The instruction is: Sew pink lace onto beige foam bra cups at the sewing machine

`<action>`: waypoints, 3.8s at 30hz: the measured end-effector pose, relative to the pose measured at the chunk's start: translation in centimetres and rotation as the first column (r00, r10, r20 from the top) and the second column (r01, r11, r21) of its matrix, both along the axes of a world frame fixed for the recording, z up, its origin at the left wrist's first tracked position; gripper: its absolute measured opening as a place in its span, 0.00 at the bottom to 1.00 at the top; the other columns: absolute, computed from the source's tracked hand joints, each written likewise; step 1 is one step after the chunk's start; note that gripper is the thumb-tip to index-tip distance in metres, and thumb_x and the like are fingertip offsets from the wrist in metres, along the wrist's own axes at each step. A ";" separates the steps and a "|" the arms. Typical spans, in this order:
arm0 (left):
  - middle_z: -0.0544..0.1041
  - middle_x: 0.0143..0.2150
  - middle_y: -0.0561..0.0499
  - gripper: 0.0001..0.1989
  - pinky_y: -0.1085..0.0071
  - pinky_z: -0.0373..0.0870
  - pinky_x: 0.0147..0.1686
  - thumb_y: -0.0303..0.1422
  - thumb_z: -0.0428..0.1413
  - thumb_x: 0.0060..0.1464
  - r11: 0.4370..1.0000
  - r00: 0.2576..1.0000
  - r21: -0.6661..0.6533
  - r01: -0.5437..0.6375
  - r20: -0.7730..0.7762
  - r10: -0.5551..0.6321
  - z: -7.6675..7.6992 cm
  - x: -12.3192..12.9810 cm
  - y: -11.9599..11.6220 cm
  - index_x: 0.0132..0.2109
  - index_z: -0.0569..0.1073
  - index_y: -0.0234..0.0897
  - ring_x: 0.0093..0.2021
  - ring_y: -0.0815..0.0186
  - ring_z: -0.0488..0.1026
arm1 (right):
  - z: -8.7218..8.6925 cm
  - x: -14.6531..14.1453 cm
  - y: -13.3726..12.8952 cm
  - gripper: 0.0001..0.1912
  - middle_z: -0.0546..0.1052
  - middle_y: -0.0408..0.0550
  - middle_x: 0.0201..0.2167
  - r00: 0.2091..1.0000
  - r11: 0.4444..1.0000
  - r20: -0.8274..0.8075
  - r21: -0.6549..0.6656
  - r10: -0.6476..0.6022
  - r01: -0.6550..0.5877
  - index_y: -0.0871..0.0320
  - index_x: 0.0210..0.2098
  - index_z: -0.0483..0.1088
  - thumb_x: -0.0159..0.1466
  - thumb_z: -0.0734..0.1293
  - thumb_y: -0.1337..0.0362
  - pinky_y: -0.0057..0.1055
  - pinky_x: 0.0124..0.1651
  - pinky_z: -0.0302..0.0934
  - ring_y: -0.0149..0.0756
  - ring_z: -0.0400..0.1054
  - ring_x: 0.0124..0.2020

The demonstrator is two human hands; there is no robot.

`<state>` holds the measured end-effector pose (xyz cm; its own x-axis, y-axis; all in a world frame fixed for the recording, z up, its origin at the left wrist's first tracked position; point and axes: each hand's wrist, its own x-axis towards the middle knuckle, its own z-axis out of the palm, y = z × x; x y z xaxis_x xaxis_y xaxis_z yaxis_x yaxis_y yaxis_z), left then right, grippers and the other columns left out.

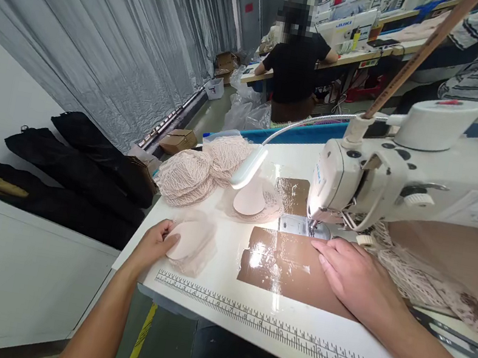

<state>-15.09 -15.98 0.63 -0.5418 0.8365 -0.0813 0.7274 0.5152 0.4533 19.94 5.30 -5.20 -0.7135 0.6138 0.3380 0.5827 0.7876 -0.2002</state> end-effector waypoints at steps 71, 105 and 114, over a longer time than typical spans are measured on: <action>0.68 0.57 0.37 0.20 0.48 0.55 0.58 0.31 0.49 0.55 0.268 0.187 -0.168 0.949 -0.384 -0.904 0.3 13.2 17.6 0.54 0.68 0.29 0.59 0.49 0.61 | 1.9 0.2 -0.1 0.17 0.70 0.48 0.28 0.992 0.983 -0.004 -0.134 -0.124 0.122 0.58 0.42 0.74 0.63 0.56 0.73 0.29 0.32 0.49 0.33 0.59 0.29; 0.72 0.53 0.40 0.17 0.48 0.52 0.60 0.29 0.47 0.59 0.200 0.196 0.034 0.979 -0.406 -0.893 -2.3 13.2 18.0 0.54 0.69 0.32 0.52 0.55 0.68 | 2.3 -0.3 -0.4 0.16 0.69 0.47 0.30 0.995 0.986 0.089 -0.157 -0.043 0.056 0.57 0.45 0.72 0.65 0.56 0.73 0.30 0.32 0.47 0.34 0.56 0.31; 0.70 0.58 0.40 0.21 0.47 0.54 0.59 0.29 0.47 0.59 0.191 0.183 0.024 0.981 -0.415 -0.891 -2.9 13.1 18.0 0.58 0.66 0.31 0.53 0.54 0.66 | 2.3 -0.4 -0.5 0.16 0.70 0.48 0.31 0.993 0.989 0.110 -0.136 -0.040 0.055 0.58 0.44 0.72 0.64 0.56 0.73 0.30 0.32 0.48 0.34 0.58 0.31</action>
